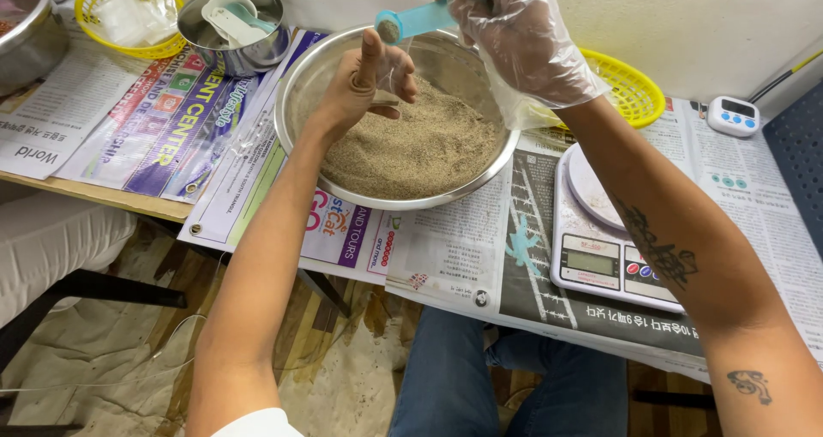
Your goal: Weighing and bagging granular material from a large bowl into small plastic bags using a scoop and digital scale
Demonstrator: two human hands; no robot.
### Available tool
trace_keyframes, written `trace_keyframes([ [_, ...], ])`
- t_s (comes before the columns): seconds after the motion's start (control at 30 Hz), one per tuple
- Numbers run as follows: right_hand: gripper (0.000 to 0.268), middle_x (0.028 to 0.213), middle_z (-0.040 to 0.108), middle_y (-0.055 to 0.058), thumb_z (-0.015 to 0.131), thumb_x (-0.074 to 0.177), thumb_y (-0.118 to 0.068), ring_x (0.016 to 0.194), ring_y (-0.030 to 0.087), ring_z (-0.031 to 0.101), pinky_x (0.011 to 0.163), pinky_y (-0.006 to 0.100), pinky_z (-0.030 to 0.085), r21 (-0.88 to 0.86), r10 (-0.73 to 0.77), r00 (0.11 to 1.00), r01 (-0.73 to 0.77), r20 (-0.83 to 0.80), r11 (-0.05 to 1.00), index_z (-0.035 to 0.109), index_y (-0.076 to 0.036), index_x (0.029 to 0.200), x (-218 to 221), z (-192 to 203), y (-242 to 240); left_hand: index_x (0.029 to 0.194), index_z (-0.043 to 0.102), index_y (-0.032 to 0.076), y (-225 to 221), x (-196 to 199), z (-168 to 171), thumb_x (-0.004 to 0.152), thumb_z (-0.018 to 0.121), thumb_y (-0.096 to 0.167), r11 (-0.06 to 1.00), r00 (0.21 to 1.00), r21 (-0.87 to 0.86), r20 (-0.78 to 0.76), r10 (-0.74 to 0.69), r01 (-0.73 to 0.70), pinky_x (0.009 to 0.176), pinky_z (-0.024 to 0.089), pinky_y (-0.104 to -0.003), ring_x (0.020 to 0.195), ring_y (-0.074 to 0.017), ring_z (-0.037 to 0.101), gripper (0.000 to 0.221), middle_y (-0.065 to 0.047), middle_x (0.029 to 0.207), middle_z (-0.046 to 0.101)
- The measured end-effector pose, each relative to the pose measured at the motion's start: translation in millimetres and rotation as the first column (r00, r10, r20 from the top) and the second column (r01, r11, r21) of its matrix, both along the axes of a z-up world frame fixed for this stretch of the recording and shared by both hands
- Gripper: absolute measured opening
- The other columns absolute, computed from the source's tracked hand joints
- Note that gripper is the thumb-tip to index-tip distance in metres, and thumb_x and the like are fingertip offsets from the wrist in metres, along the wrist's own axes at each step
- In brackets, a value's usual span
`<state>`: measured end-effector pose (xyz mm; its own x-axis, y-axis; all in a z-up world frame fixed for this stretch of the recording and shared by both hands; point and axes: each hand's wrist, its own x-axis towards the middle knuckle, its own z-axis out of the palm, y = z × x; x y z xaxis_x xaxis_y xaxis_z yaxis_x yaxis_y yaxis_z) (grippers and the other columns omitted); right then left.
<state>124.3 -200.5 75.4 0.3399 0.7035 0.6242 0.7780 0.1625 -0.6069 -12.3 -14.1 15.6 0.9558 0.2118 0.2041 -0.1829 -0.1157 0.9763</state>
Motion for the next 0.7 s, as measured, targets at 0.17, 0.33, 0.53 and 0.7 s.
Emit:
trace_keyframes([
  [0.17, 0.020, 0.076, 0.059, 0.001, 0.057, 0.110, 0.000, 0.063, 0.007, 0.051, 0.055, 0.022, 0.042, 0.009, -0.007, 0.997, 0.006, 0.073, 1.000, 0.076, -0.005, 0.115, -2, 1, 1, 0.094, 0.066, 0.014, -8, -8, 12, 0.053, 0.030, 0.096, 0.998, 0.996, 0.052, -0.081, 0.040, -0.036, 0.061, 0.061, -0.026, 0.078, -0.0137, 0.074, 0.098, -0.003, 0.086, 0.074],
  [0.33, 0.016, 0.089, 0.064, 0.008, 0.059, 0.111, 0.005, 0.075, 0.013, 0.055, 0.062, 0.026, 0.045, 0.032, 0.078, 0.984, -0.084, 0.160, 0.996, 0.074, 0.002, 0.117, -7, 3, -4, 0.093, 0.065, 0.013, -7, -7, 10, 0.052, 0.035, 0.095, 1.000, 0.995, 0.013, -0.094, 0.021, -0.020, 0.060, 0.062, -0.025, 0.077, -0.0144, 0.075, 0.097, -0.006, 0.086, 0.075],
  [0.53, 0.014, 0.091, 0.070, 0.005, 0.064, 0.109, 0.002, 0.074, 0.011, 0.059, 0.062, 0.025, 0.048, 0.019, -0.005, 0.981, 0.001, 0.195, 1.000, 0.076, -0.003, 0.115, -3, 2, -3, 0.095, 0.067, 0.013, -2, -2, 3, 0.059, 0.039, 0.090, 1.000, 0.997, -0.002, -0.077, -0.010, 0.010, 0.058, 0.061, -0.025, 0.077, -0.0156, 0.075, 0.090, -0.006, 0.088, 0.074],
  [0.7, 0.017, 0.100, 0.071, 0.006, 0.058, 0.109, 0.008, 0.064, 0.008, 0.053, 0.056, 0.021, 0.046, 0.071, 0.080, 0.997, -0.079, -0.005, 0.994, 0.074, 0.001, 0.111, 7, -5, 0, 0.096, 0.067, 0.011, 0, -1, 1, 0.058, 0.039, 0.090, 1.000, 0.996, 0.000, -0.089, 0.001, -0.001, 0.057, 0.060, -0.024, 0.077, -0.0162, 0.074, 0.092, -0.007, 0.089, 0.074],
])
